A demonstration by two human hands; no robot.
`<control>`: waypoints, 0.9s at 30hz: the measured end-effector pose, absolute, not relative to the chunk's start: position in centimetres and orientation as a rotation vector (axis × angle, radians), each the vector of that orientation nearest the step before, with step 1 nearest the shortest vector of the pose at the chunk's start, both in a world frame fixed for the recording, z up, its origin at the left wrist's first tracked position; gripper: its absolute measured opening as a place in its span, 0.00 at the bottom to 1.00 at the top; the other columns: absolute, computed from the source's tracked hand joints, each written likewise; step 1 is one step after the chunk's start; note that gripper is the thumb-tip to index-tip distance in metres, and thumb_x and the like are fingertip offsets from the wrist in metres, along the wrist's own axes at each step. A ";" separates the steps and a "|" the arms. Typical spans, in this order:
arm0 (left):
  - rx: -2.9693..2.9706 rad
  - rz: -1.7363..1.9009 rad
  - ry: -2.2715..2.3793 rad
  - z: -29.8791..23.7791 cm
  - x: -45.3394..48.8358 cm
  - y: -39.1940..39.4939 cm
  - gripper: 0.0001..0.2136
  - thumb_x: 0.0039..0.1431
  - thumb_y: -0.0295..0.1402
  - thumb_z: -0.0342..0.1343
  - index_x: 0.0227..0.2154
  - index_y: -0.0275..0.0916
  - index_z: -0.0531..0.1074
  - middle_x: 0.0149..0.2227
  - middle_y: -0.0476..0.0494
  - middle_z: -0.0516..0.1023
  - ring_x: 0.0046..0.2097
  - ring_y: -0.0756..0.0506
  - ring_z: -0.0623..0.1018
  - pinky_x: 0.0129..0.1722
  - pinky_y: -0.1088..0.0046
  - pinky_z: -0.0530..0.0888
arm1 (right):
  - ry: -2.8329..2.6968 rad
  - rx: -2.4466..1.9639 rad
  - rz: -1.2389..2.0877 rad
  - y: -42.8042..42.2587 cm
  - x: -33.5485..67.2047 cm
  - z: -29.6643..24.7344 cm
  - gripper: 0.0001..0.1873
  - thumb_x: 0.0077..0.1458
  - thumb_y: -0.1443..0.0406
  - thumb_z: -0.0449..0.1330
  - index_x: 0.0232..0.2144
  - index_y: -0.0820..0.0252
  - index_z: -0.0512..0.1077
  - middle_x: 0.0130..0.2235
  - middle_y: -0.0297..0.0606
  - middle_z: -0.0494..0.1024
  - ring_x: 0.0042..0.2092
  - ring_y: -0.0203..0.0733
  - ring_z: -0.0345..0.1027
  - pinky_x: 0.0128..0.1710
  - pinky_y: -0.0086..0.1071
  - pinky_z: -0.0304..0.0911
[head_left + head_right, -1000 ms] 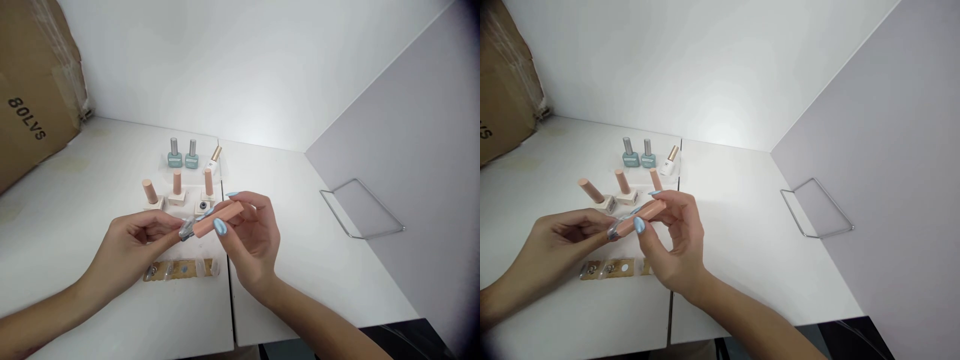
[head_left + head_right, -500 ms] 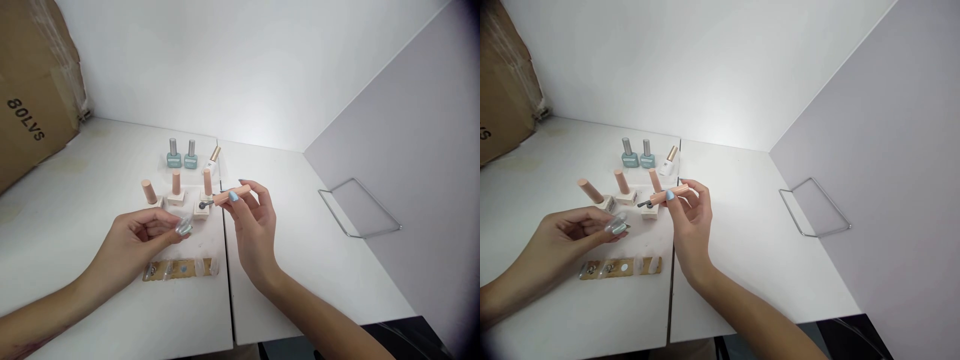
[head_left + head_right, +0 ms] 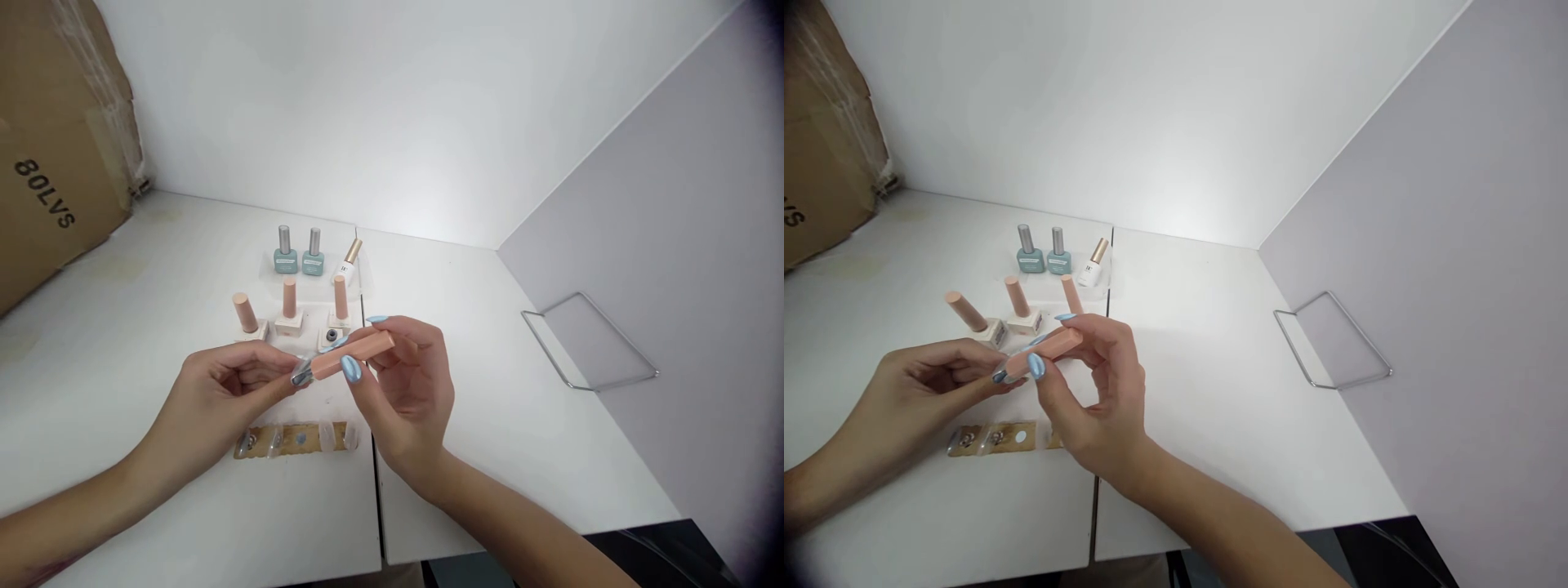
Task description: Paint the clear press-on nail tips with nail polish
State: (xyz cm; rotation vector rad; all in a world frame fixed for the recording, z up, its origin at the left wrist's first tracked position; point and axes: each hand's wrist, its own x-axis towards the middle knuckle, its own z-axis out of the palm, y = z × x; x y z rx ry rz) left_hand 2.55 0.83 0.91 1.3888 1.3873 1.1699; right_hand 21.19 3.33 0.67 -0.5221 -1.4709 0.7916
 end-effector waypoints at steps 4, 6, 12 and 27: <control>1.397 1.178 1.401 0.4 2.4 0.7 0.10 0.54 0.45 0.71 0.28 0.45 0.85 0.28 0.46 0.87 0.27 0.47 0.83 0.23 0.78 0.78 | -1.415 -0.613 0.786 3.6 21.3 0.6 0.15 0.63 0.68 0.64 0.49 0.48 0.67 0.35 0.29 0.80 0.37 0.38 0.81 0.39 0.39 0.82; 1.405 1.193 1.398 0.1 2.3 0.6 0.08 0.53 0.44 0.72 0.29 0.46 0.85 0.29 0.47 0.87 0.27 0.48 0.82 0.23 0.79 0.77 | -1.376 -0.666 0.817 3.8 21.5 0.7 0.13 0.64 0.68 0.63 0.48 0.48 0.67 0.34 0.28 0.81 0.38 0.39 0.82 0.40 0.40 0.82; 1.414 1.214 1.402 -0.3 2.1 0.7 0.05 0.53 0.40 0.72 0.30 0.47 0.86 0.31 0.48 0.89 0.29 0.48 0.85 0.27 0.81 0.79 | -1.292 -0.725 0.859 4.1 21.9 1.0 0.11 0.66 0.68 0.63 0.46 0.49 0.67 0.31 0.26 0.80 0.40 0.39 0.82 0.45 0.41 0.80; 1.396 1.208 1.378 0.3 2.5 0.6 0.02 0.53 0.38 0.71 0.29 0.50 0.86 0.29 0.50 0.89 0.29 0.49 0.86 0.26 0.85 0.79 | -1.412 -0.543 0.799 3.8 21.5 0.8 0.17 0.62 0.72 0.63 0.49 0.49 0.69 0.34 0.28 0.81 0.36 0.36 0.80 0.39 0.36 0.81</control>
